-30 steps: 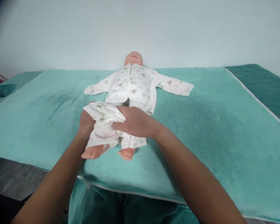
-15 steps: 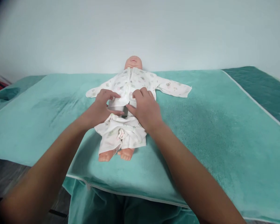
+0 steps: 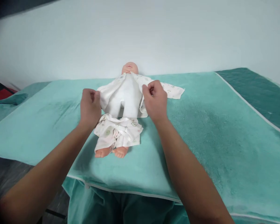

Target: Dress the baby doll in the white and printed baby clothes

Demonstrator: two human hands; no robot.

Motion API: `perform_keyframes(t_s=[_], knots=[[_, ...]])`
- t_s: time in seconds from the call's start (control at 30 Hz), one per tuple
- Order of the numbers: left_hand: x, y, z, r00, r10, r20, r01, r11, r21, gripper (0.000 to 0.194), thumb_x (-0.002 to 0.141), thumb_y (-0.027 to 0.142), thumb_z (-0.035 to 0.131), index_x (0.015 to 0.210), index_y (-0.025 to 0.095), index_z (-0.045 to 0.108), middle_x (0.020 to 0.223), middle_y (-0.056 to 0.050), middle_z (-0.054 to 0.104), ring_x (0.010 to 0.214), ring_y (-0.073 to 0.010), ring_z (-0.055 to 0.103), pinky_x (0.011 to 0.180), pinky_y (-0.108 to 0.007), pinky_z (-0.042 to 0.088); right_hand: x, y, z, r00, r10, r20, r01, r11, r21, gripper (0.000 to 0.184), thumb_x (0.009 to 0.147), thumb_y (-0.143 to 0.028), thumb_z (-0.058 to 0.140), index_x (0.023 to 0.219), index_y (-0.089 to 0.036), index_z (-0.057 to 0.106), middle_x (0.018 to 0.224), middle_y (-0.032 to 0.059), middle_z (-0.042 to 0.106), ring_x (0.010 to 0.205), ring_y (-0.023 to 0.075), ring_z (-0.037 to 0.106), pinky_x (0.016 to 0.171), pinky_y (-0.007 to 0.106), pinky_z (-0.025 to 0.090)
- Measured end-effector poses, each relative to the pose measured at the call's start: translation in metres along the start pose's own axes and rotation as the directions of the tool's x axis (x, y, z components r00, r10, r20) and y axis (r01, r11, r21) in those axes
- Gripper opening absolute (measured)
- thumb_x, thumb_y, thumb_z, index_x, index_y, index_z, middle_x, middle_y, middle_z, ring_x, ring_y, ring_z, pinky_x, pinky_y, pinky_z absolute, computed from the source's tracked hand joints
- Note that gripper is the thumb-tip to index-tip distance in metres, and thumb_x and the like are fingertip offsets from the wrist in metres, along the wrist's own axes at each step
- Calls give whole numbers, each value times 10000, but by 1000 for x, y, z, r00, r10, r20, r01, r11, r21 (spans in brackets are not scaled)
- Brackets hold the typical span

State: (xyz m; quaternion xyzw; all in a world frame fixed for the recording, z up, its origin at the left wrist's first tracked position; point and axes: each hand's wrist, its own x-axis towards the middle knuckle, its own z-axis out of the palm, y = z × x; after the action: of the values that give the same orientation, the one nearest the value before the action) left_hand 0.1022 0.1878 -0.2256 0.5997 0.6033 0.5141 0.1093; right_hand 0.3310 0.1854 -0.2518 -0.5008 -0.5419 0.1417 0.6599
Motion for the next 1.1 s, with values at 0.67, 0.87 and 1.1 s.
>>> perform_keyframes(t_s=[0.67,0.87,1.1], knots=[[0,-97,4,930,342,134,-367,873,322,195,925,271,507,1079,204,607,1155,-113,655,1143,-261,575,996,-420,457,2,37,-27,930,-203,307,339,799,-497,190,864,-186,460,1015,-221,572,1076,118,639,1072,270,585,957,425,472],[19,-101,17,834,485,264,-545,798,258,288,974,226,421,1177,192,623,1302,-98,646,1262,-234,537,1091,-402,396,21,57,19,889,-162,428,402,726,-559,351,867,-151,428,1181,-161,585,1207,166,654,1140,319,569,993,481,454],[69,-105,39,990,138,-26,-131,976,174,201,935,345,517,1024,203,628,1101,-119,646,1084,-263,588,1001,-396,420,39,81,17,951,-126,283,291,681,-673,430,925,-288,466,1330,-167,542,1468,154,524,1379,305,434,1148,516,322]])
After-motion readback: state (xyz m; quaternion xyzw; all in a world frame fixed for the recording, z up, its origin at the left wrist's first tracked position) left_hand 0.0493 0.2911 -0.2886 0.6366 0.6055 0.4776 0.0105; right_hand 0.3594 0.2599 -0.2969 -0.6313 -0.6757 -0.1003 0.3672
